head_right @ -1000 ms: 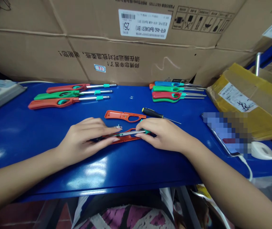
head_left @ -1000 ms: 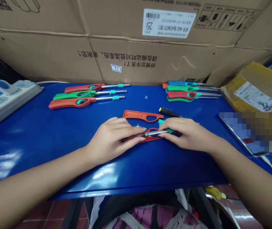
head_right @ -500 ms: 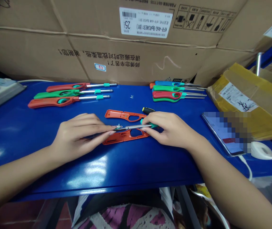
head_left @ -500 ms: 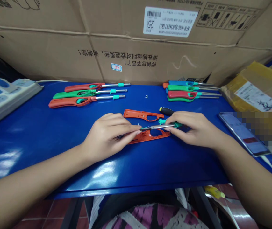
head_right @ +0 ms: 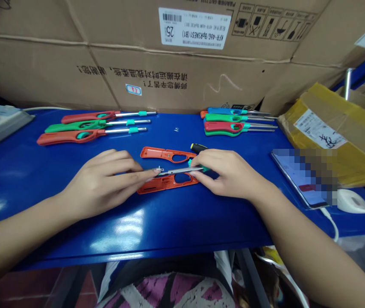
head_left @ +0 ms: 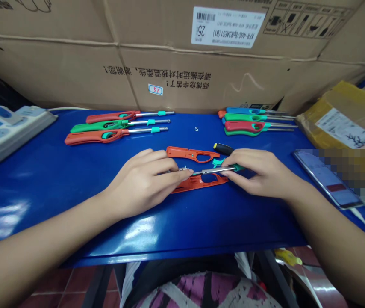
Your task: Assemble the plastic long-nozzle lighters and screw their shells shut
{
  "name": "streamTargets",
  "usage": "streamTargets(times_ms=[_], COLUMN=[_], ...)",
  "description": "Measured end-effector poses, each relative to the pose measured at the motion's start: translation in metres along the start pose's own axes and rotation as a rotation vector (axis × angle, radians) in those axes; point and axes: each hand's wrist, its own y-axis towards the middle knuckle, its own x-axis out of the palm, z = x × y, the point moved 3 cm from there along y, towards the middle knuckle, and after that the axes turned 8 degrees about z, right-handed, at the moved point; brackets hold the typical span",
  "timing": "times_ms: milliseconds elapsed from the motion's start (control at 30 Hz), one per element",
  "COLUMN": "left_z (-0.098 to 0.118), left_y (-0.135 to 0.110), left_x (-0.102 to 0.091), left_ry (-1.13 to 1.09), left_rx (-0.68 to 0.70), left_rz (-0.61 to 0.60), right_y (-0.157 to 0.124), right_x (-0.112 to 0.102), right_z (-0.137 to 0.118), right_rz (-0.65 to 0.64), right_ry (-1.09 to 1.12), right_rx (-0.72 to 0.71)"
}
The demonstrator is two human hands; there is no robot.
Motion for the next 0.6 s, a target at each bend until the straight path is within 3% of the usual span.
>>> streamTargets(times_ms=[167, 400, 600], left_z=[0.004, 0.004, 0.005], left_y=[-0.001, -0.005, -0.004], left_x=[0.004, 0.011, 0.011], left_ry=[-0.026, -0.229, -0.230], left_rx=[0.003, -0.138, -0.172], left_rz=[0.001, 0.114, 0.127], right_y=[0.001, 0.001, 0.000], right_x=[0.007, 0.015, 0.015], right_z=[-0.005, -0.012, -0.013], right_rz=[-0.034, -0.074, -0.065], right_ry=[-0.003, -0.021, -0.055], right_rx=[-0.013, -0.032, -0.022])
